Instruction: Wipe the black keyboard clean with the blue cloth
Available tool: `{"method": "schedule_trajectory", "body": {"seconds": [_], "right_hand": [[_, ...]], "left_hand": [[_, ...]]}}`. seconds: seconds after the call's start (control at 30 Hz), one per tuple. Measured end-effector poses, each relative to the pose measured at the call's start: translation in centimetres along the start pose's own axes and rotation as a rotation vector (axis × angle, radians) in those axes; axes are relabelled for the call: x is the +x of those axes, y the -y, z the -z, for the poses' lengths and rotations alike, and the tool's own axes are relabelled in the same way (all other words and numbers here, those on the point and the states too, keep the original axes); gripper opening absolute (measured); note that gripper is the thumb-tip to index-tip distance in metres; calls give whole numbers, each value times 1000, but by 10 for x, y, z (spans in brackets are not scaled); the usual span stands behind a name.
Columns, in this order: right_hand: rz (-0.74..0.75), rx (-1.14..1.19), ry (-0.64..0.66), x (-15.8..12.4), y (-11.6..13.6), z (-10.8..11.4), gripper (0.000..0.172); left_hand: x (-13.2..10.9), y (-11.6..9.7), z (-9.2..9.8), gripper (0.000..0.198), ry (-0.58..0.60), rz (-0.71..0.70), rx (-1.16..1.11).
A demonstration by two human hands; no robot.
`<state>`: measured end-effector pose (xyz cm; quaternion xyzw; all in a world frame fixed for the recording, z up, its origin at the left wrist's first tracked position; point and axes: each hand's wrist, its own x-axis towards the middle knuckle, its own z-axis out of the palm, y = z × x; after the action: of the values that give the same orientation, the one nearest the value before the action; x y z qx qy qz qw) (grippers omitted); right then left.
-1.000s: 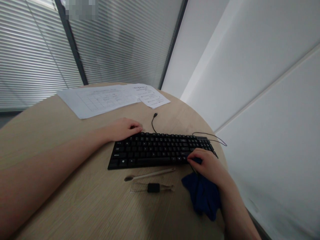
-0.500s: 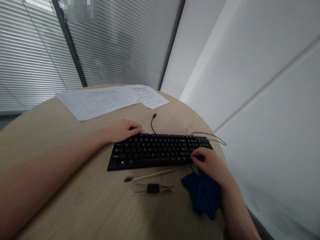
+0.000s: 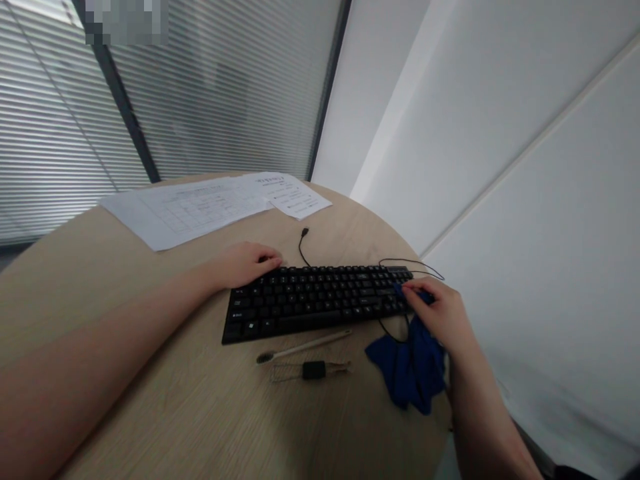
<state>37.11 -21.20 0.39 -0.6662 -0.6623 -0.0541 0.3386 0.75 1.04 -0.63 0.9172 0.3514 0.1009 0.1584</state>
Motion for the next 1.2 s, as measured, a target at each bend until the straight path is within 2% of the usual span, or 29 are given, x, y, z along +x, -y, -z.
{"method": "schedule_trajectory", "body": {"seconds": [0.2, 0.37, 0.57, 0.7, 0.8, 1.0, 1.2], "right_hand": [[-94, -17, 98, -33, -10, -6, 26], [-157, -19, 107, -48, -21, -15, 30], [-134, -42, 63, -44, -18, -10, 30], [-92, -50, -29, -39, -10, -4, 28], [-55, -28, -74, -38, -5, -7, 23], [-6, -28, 100, -41, -3, -24, 20], [-49, -46, 110, -43, -2, -25, 21]], "left_hand": [[0, -1, 1, 46, 5, -23, 6], [0, -4, 3, 44, 27, 0, 38], [-1, -6, 3, 48, -5, -28, 156], [-1, -4, 3, 49, -53, -40, 200], [-2, -7, 4, 48, -60, -48, 247], [-4, -27, 3, 49, -31, -63, 248], [-3, -31, -7, 50, -39, -66, 146]]}}
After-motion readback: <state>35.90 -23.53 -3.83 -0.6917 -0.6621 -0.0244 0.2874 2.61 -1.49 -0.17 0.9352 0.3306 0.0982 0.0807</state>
